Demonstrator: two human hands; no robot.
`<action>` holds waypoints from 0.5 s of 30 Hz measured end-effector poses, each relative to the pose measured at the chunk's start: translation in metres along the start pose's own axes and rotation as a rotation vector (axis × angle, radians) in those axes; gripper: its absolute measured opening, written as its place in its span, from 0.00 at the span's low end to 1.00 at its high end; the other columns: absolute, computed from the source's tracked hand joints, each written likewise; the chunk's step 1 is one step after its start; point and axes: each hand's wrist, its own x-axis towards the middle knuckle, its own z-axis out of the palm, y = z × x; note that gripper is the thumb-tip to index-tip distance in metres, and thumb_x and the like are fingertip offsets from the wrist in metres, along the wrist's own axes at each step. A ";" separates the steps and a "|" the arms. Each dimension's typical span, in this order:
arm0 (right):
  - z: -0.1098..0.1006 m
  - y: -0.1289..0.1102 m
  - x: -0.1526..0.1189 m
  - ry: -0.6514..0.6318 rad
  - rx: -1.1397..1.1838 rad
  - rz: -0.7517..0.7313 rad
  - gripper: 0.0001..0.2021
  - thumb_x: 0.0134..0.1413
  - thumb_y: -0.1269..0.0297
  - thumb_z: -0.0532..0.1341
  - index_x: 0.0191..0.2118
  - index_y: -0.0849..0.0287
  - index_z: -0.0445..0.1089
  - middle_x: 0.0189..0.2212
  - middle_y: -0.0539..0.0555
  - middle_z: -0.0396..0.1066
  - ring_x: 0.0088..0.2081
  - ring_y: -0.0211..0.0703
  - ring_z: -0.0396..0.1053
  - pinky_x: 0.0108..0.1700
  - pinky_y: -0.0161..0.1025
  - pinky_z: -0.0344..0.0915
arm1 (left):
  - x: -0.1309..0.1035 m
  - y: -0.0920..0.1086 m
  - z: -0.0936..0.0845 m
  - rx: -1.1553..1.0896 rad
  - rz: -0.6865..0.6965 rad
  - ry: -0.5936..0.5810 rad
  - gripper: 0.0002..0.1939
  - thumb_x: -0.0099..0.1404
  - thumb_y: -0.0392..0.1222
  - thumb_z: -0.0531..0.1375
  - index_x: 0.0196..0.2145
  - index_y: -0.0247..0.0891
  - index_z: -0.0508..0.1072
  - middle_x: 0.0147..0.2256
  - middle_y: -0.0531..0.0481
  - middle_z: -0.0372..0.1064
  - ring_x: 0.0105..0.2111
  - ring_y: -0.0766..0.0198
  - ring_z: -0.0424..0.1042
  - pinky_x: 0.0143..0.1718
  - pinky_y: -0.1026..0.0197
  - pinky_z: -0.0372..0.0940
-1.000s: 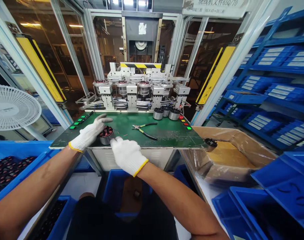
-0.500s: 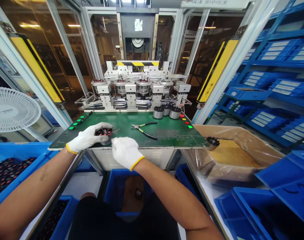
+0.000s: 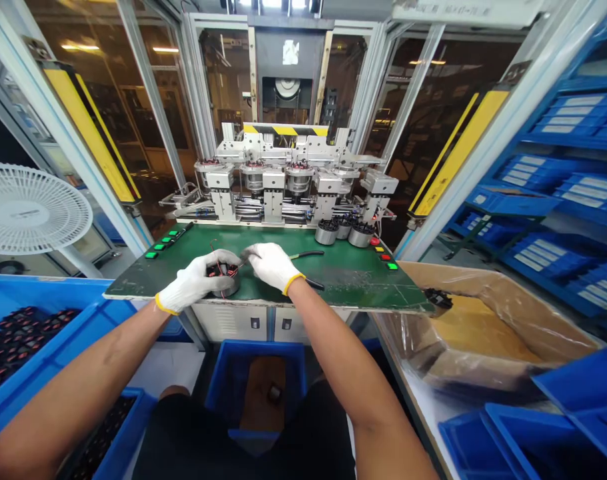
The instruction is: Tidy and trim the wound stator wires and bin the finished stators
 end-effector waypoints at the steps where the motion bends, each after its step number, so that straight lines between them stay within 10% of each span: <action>1: 0.001 0.002 0.005 -0.017 0.027 0.003 0.14 0.59 0.74 0.52 0.44 0.60 0.73 0.32 0.50 0.75 0.32 0.37 0.71 0.37 0.30 0.63 | 0.000 -0.001 0.000 -0.004 0.004 0.006 0.19 0.53 0.41 0.64 0.44 0.39 0.72 0.42 0.50 0.70 0.37 0.63 0.69 0.41 0.59 0.66; 4: 0.000 -0.002 -0.001 0.026 -0.019 0.048 0.13 0.56 0.75 0.53 0.40 0.59 0.74 0.32 0.50 0.75 0.34 0.39 0.72 0.37 0.31 0.64 | 0.000 -0.002 0.001 -0.011 -0.002 0.015 0.19 0.53 0.41 0.64 0.44 0.39 0.72 0.42 0.49 0.70 0.36 0.63 0.69 0.40 0.59 0.66; 8: -0.012 -0.020 -0.038 0.405 -0.140 0.079 0.16 0.58 0.73 0.51 0.47 0.59 0.72 0.42 0.53 0.74 0.43 0.42 0.71 0.47 0.35 0.64 | 0.000 -0.003 0.004 -0.018 0.019 0.044 0.19 0.52 0.41 0.65 0.43 0.38 0.73 0.44 0.49 0.69 0.38 0.62 0.69 0.42 0.59 0.65; 12: -0.008 -0.044 -0.060 0.234 -0.233 -0.184 0.21 0.60 0.71 0.49 0.58 0.57 0.63 0.51 0.53 0.69 0.44 0.42 0.70 0.46 0.35 0.65 | 0.000 -0.002 0.005 -0.014 0.034 0.068 0.17 0.53 0.39 0.63 0.43 0.38 0.72 0.41 0.50 0.70 0.39 0.62 0.69 0.43 0.59 0.65; 15: 0.008 -0.052 -0.062 0.166 -0.464 -0.101 0.21 0.63 0.70 0.48 0.60 0.56 0.60 0.54 0.56 0.66 0.39 0.45 0.71 0.39 0.38 0.64 | 0.000 -0.002 0.004 -0.002 0.056 0.045 0.17 0.53 0.38 0.63 0.42 0.37 0.72 0.41 0.50 0.70 0.41 0.61 0.69 0.45 0.58 0.64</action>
